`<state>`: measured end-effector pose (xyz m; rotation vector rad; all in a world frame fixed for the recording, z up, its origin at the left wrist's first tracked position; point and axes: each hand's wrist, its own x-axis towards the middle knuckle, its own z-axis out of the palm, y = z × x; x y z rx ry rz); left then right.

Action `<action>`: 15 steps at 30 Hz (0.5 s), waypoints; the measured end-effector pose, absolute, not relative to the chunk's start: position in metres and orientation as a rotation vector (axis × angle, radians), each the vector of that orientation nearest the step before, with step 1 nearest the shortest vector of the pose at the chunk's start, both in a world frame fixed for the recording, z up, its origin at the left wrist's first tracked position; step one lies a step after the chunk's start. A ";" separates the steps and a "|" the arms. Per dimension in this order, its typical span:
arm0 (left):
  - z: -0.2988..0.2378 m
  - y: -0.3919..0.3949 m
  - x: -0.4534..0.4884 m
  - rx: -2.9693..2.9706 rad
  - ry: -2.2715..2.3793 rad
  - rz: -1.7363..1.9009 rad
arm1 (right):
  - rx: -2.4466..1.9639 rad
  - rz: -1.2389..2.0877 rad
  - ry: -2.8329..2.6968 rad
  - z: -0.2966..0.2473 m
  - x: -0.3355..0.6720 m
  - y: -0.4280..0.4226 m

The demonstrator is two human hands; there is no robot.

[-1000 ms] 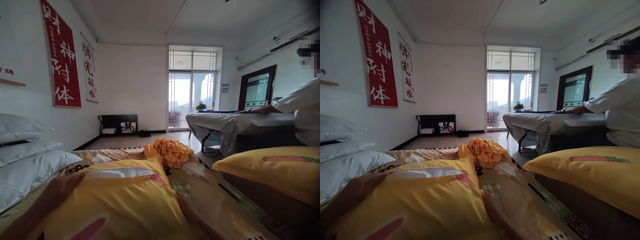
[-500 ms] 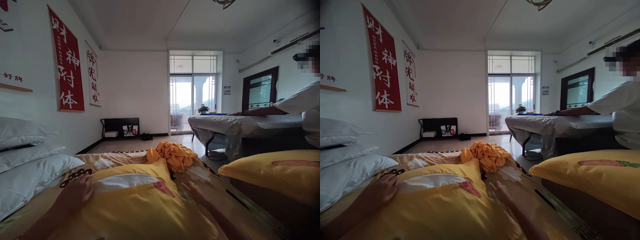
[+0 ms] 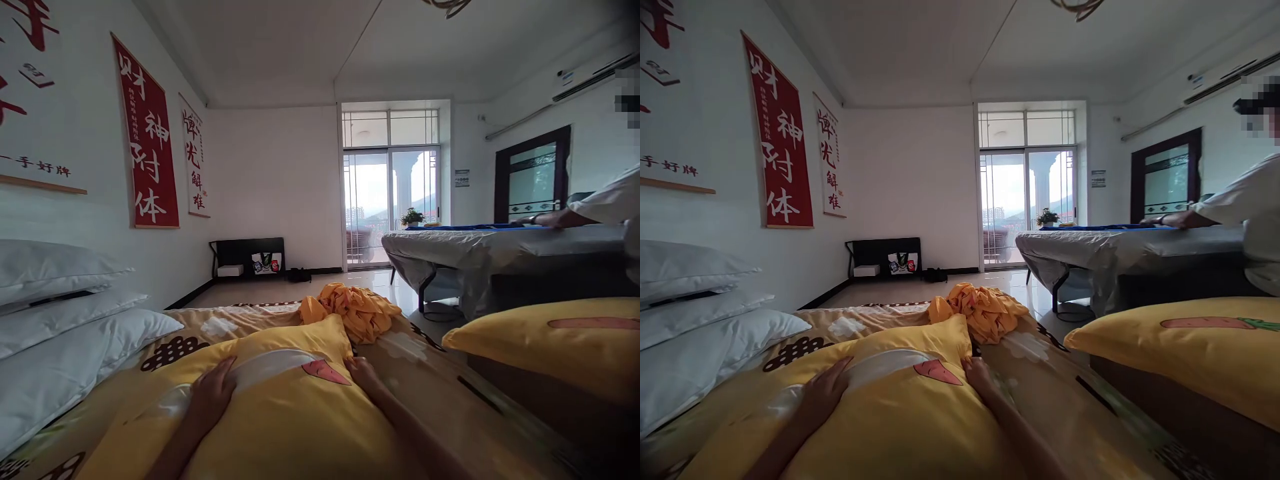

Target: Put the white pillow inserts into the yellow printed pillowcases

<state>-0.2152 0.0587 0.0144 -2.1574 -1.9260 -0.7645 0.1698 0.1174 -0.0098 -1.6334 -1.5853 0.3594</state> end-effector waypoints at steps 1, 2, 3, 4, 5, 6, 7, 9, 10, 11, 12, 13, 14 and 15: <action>0.021 0.048 -0.221 -2.204 -1.901 -0.805 | -1.625 0.376 -1.594 -0.002 0.170 0.114; 0.028 0.036 -0.228 -2.258 -1.853 -0.832 | -1.605 0.388 -1.600 0.006 0.171 0.109; 0.033 0.023 -0.235 -2.313 -1.791 -0.845 | -1.572 0.393 -1.602 0.014 0.171 0.103; 0.036 0.010 -0.242 -2.371 -1.713 -0.840 | -1.534 0.392 -1.600 0.022 0.171 0.096; 0.035 -0.003 -0.250 -2.421 -1.635 -0.821 | -1.495 0.391 -1.596 0.030 0.171 0.088; 0.033 -0.014 -0.257 -2.450 -1.576 -0.798 | -1.457 0.391 -1.593 0.037 0.171 0.080; 0.029 -0.022 -0.263 -2.449 -1.549 -0.789 | -1.422 0.391 -1.591 0.044 0.170 0.071; 0.018 -0.031 -0.269 -2.381 -1.569 -0.833 | -1.364 0.389 -1.591 0.055 0.166 0.055; 0.012 -0.033 -0.269 -2.332 -1.604 -0.883 | -1.343 0.384 -1.590 0.060 0.163 0.048; 0.008 -0.032 -0.267 -2.281 -1.652 -0.940 | -1.328 0.377 -1.590 0.065 0.159 0.042; 0.005 -0.030 -0.263 -2.240 -1.704 -0.994 | -1.317 0.371 -1.590 0.069 0.155 0.037; 0.004 -0.028 -0.259 -2.217 -1.749 -1.040 | -1.306 0.365 -1.588 0.073 0.152 0.033; 0.003 -0.025 -0.255 -2.199 -1.783 -1.088 | -1.293 0.360 -1.582 0.077 0.148 0.030; 0.003 -0.022 -0.252 -2.173 -1.814 -1.146 | -1.276 0.356 -1.571 0.080 0.145 0.027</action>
